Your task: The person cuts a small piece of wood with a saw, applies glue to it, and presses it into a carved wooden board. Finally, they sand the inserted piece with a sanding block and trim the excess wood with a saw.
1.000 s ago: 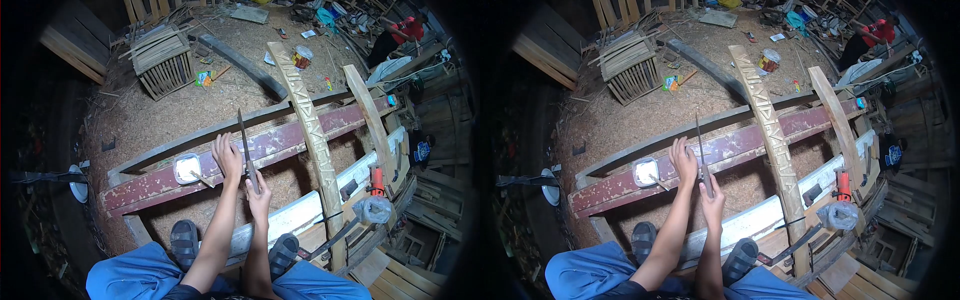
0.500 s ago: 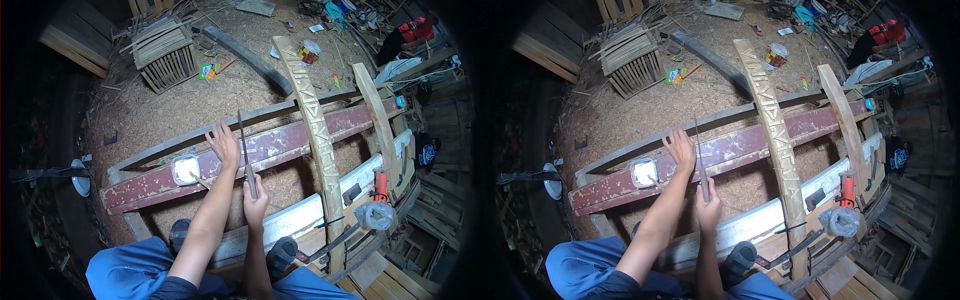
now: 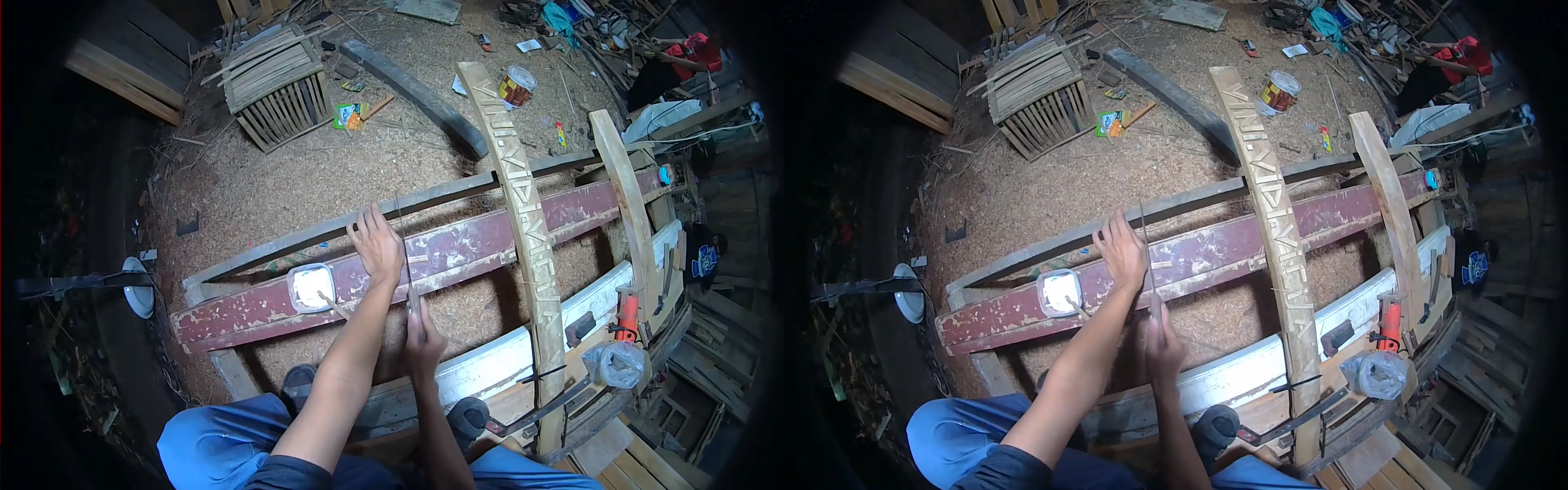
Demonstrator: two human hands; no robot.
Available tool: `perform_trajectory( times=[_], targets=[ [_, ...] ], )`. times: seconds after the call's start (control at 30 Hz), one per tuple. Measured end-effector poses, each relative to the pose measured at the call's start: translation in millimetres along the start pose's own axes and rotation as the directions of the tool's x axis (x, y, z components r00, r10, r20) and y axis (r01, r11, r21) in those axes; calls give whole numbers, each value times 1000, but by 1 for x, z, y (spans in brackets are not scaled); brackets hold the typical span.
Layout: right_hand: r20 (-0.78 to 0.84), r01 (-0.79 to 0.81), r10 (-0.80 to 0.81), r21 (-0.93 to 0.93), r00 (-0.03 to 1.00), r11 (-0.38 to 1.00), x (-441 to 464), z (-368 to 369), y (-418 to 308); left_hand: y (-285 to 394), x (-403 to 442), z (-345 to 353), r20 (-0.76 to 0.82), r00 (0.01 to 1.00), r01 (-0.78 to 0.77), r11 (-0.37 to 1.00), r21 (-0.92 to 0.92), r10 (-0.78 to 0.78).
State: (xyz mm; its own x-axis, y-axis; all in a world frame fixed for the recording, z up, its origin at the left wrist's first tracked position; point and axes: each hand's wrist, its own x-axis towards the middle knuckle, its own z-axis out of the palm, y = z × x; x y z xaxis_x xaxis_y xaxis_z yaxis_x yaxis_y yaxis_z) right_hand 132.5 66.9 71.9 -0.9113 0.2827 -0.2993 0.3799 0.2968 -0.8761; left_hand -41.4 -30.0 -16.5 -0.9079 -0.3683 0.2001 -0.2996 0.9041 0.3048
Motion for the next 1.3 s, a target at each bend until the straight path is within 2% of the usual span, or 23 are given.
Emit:
perform_trajectory(
  times=[0.13, 0.2, 0.27, 0.33, 0.47, 0.53, 0.57, 0.6, 0.67, 0.73, 0.83, 0.87, 0.93, 1.0, 1.07, 1.1, 1.13, 1.2, 1.3],
  targets=[
    [102, -62, 68, -67, 992, 996, 6, -11, -8, 0, 2, -2, 2, 1000, -11, 1000, 16, 11],
    [6, 134, -134, 31, 991, 991, -16, -14, 0, 2, 2, -4, 101, 994, 43, 999, 7, -44],
    [-3, 86, -86, -14, 996, 996, -21, -8, 4, -2, -2, -1, 107, 994, 24, 1000, 1, -24],
    [38, -31, 31, -10, 999, 999, -2, 0, -12, -1, -1, -1, 136, 991, -11, 1000, -8, 12],
    [31, 16, -16, 0, 999, 1000, 4, 2, 2, -1, 0, -4, 139, 990, -5, 1000, 14, 3],
    [-64, 244, -244, -6, 968, 970, -20, -5, 9, 0, 2, -8, 205, 978, 16, 1000, 26, -20],
    [-64, 156, -152, 61, 986, 986, -27, -3, 14, 0, 3, -8, 203, 979, 18, 1000, 23, -22],
    [-65, 154, -150, 59, 987, 986, -21, 0, 11, -1, 1, -6, 181, 983, 1, 1000, 16, -3],
    [48, -31, 31, 7, 998, 999, 6, 7, -2, -2, -6, -2, 161, 987, -12, 1000, 4, 12],
    [24, 47, -48, 32, 999, 998, 15, 12, 4, -2, -2, 0, 153, 988, 0, 1000, 14, -2],
    [-26, 159, -158, 32, 987, 987, -20, -4, 22, -2, 2, -2, 152, 988, 9, 1000, -17, -6],
    [-28, 154, -153, 28, 988, 988, -20, -4, 27, -2, -1, -1, 159, 987, 2, 1000, -23, 1],
    [-18, 36, -37, -22, 999, 999, -16, -1, 20, -1, -3, -3, 155, 988, -19, 1000, 5, 18],
    [-32, 87, -86, 32, 996, 996, -3, 7, 14, 0, 1, -4, 167, 986, 16, 1000, -6, -14],
    [-27, 15, -16, -11, 1000, 1000, -5, 4, 4, 3, 2, -11, 156, 987, 30, 999, 27, -34],
    [-29, 119, -122, -76, 992, 990, -15, -1, 26, 2, 0, -10, 164, 986, 22, 1000, 16, -24],
    [-27, 129, -131, -74, 991, 989, -18, -4, 23, 2, 4, -9, 165, 986, 13, 1000, 5, -14],
    [-90, 244, -249, -66, 964, 968, -32, -8, 17, 2, 4, -3, 145, 989, 5, 1000, 20, -7],
    [-16, 112, -113, -28, 994, 993, -1, -7, -12, 0, -5, -2, 153, 988, 10, 999, 31, -14]
  ],
)
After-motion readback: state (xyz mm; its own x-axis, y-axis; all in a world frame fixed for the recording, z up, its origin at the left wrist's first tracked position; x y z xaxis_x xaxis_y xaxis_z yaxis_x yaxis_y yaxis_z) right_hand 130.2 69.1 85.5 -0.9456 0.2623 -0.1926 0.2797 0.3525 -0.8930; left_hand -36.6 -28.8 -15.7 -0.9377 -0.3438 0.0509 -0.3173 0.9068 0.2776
